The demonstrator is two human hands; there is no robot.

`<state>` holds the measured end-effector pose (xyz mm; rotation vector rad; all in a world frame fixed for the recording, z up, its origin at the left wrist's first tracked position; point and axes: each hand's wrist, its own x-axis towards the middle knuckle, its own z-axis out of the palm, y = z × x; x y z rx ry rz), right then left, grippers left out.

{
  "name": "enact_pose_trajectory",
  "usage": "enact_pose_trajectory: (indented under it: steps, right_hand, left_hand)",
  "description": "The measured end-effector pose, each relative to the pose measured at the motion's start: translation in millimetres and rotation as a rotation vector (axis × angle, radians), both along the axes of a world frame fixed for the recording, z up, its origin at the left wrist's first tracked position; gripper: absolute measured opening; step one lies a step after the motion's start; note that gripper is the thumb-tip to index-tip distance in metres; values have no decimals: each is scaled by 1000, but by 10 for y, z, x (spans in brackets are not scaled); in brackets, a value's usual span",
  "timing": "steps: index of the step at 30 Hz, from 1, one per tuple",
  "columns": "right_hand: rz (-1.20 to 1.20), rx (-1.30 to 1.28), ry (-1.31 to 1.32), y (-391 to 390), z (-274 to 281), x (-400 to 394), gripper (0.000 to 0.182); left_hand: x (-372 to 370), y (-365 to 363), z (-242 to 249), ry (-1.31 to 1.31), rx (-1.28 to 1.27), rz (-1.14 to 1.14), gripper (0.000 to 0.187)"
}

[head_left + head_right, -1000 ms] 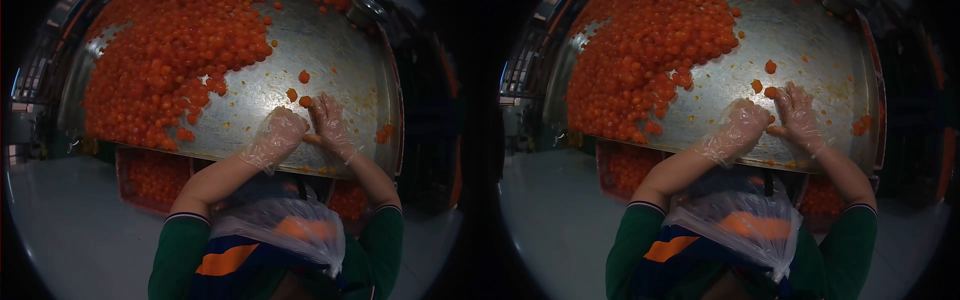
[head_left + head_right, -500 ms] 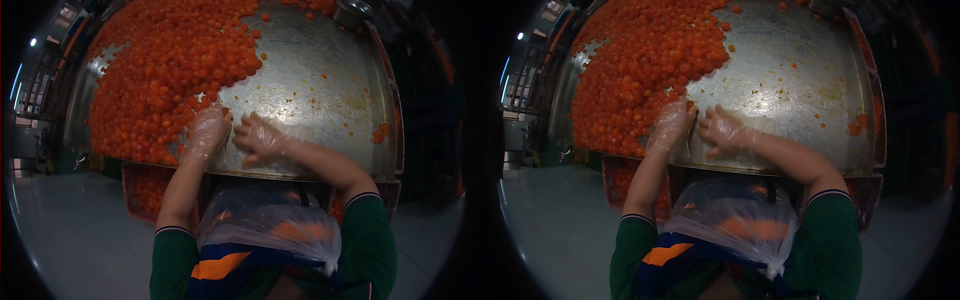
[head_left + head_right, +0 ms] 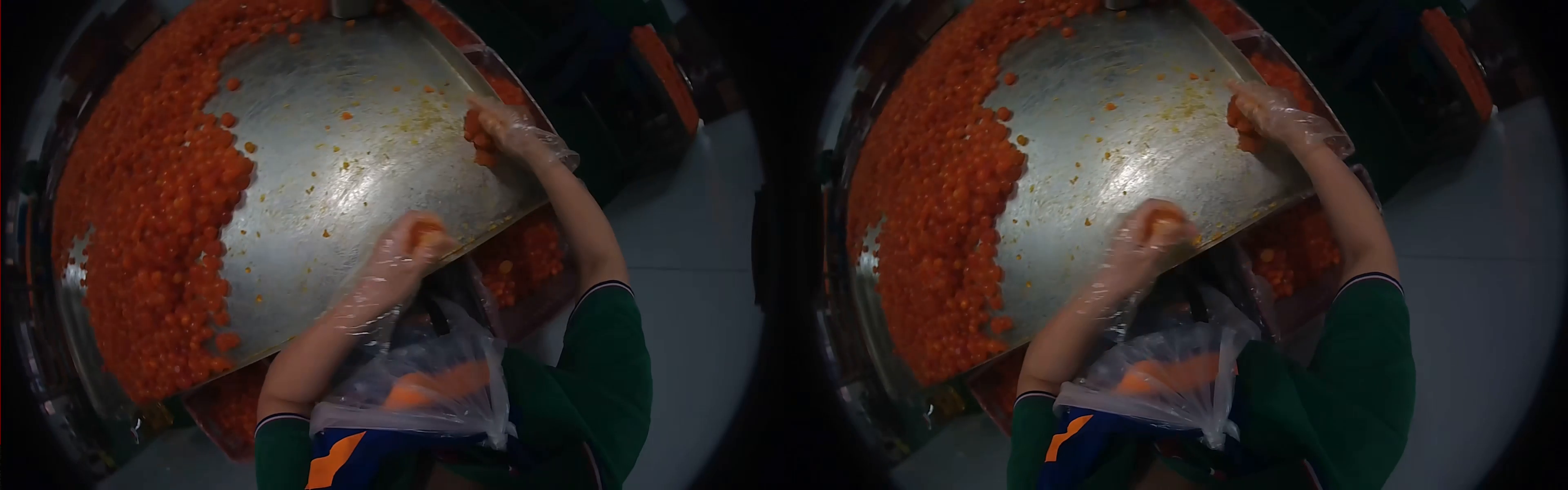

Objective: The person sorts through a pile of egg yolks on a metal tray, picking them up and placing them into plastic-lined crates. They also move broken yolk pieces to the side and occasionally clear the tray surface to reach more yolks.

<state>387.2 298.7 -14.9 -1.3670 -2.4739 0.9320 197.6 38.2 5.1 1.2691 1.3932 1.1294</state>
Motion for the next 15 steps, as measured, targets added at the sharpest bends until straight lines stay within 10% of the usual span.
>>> enact_pose_trajectory:
  steps: [6,8,12,14,15]
  right_hand:
    - [-264,-23,877,-11,-72,945,32]
    - [-388,-97,845,-111,14,1003,30]
    - [-544,-202,507,-305,249,741,25]
    - [-440,-161,404,-404,224,452,26]
    - [-339,-120,300,-439,199,331,26]
  left_hand:
    - [-1445,-649,-122,424,-113,579,19]
    - [-1770,-789,-126,609,-154,652,21]
    - [-1823,-782,45,163,-368,1066,31]
    - [-2162,-960,-389,1410,-371,521,31]
    - [-2076,-859,-245,1408,-373,523,31]
